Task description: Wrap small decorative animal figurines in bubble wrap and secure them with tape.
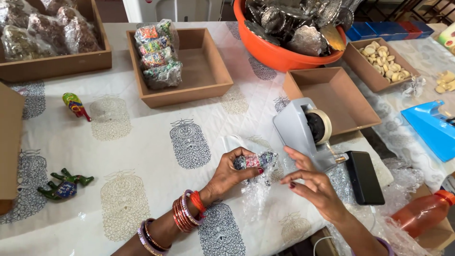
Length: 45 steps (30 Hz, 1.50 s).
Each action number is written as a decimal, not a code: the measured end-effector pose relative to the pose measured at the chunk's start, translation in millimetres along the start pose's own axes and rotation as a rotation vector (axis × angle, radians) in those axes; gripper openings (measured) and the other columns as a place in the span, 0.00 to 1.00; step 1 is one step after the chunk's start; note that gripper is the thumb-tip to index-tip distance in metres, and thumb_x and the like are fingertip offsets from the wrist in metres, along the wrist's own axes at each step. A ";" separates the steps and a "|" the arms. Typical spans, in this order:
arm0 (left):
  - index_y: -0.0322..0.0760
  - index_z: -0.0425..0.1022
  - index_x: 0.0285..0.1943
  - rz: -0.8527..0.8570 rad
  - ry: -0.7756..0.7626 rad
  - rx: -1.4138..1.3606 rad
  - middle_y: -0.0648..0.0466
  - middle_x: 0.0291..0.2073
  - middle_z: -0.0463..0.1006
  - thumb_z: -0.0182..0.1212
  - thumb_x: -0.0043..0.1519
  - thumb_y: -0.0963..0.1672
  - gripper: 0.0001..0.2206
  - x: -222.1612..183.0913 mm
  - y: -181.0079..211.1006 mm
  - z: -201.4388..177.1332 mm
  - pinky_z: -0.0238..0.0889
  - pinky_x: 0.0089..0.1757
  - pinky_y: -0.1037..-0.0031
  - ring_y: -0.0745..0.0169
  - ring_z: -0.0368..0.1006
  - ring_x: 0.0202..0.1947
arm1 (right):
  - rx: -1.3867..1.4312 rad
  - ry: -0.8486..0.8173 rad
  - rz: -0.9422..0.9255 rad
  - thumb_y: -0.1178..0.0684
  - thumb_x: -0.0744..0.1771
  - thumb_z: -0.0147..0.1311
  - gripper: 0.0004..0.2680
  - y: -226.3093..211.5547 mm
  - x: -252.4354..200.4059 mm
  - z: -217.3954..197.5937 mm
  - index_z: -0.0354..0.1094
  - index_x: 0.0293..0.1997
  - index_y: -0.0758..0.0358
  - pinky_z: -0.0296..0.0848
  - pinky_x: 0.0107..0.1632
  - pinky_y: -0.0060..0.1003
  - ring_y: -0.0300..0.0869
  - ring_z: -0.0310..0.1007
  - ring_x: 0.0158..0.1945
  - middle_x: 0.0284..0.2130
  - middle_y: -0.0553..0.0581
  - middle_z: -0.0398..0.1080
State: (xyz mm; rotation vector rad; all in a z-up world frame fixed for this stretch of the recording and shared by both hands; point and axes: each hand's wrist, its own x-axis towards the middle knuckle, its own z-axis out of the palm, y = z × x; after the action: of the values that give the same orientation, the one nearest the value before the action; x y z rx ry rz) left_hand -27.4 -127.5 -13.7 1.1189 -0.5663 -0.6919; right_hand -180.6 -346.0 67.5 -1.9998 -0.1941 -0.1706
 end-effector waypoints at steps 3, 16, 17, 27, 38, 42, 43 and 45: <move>0.29 0.74 0.50 -0.014 0.001 -0.012 0.52 0.41 0.82 0.72 0.54 0.39 0.16 -0.4 0.2 -0.5 0.74 0.44 0.77 0.71 0.78 0.39 | 0.238 0.012 0.188 0.58 0.64 0.57 0.07 8.9 12.2 12.0 0.79 0.41 0.67 0.47 0.71 0.54 0.53 0.50 0.74 0.76 0.63 0.49; 0.30 0.75 0.49 -0.041 -0.026 -0.012 0.52 0.40 0.81 0.73 0.54 0.40 0.16 -0.6 -4.9 1.5 0.74 0.44 0.77 0.71 0.77 0.39 | 0.367 0.021 0.336 0.56 0.65 0.57 0.07 18.8 28.4 22.8 0.79 0.41 0.66 0.51 0.69 0.49 0.45 0.47 0.76 0.76 0.56 0.50; 0.30 0.75 0.49 -0.041 -0.025 -0.011 0.52 0.40 0.81 0.73 0.54 0.40 0.16 -0.8 -4.5 1.6 0.74 0.44 0.77 0.71 0.77 0.39 | 0.368 0.021 0.335 0.56 0.65 0.57 0.07 18.7 29.5 23.3 0.79 0.41 0.66 0.51 0.69 0.49 0.45 0.47 0.76 0.76 0.56 0.50; 0.31 0.74 0.50 -0.052 -0.026 0.023 0.53 0.41 0.81 0.73 0.53 0.41 0.18 -2.0 0.9 0.6 0.73 0.47 0.76 0.70 0.77 0.41 | 0.234 0.039 0.266 0.57 0.66 0.57 0.06 27.9 32.5 27.4 0.79 0.41 0.65 0.57 0.68 0.49 0.47 0.43 0.79 0.74 0.58 0.51; 0.30 0.74 0.51 -0.090 -0.024 0.031 0.53 0.38 0.81 0.73 0.53 0.41 0.18 -3.5 1.3 1.1 0.73 0.44 0.78 0.71 0.77 0.38 | -0.303 0.110 -0.032 0.57 0.64 0.61 0.06 8.3 34.9 36.4 0.81 0.43 0.55 0.52 0.71 0.50 0.52 0.47 0.77 0.73 0.62 0.52; 0.30 0.74 0.50 -0.060 -0.054 -0.026 0.54 0.38 0.81 0.72 0.52 0.40 0.18 -2.6 -3.5 0.2 0.74 0.44 0.78 0.72 0.77 0.38 | -0.516 0.193 -0.184 0.56 0.61 0.66 0.08 -2.0 36.2 41.3 0.81 0.41 0.48 0.56 0.69 0.46 0.50 0.51 0.73 0.71 0.60 0.55; 0.30 0.74 0.50 -0.062 -0.067 -0.046 0.54 0.38 0.81 0.72 0.52 0.40 0.18 -2.2 -4.3 0.4 0.74 0.43 0.78 0.72 0.78 0.37 | -0.600 0.221 -0.240 0.56 0.60 0.67 0.09 -4.2 36.2 42.3 0.80 0.40 0.47 0.54 0.71 0.47 0.50 0.51 0.73 0.70 0.59 0.55; 0.30 0.74 0.49 -0.076 -0.054 -0.019 0.54 0.38 0.81 0.73 0.51 0.40 0.18 -2.0 -5.5 1.6 0.74 0.43 0.78 0.72 0.77 0.37 | -0.640 0.236 -0.246 0.55 0.59 0.68 0.09 -8.0 35.7 43.4 0.80 0.40 0.46 0.53 0.71 0.46 0.50 0.51 0.72 0.69 0.58 0.56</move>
State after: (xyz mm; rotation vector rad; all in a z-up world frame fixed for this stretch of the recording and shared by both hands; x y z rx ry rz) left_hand -31.0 -128.6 -18.5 1.1109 -0.5645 -0.7937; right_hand -146.0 -301.2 63.6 -2.5582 -0.2552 -0.6943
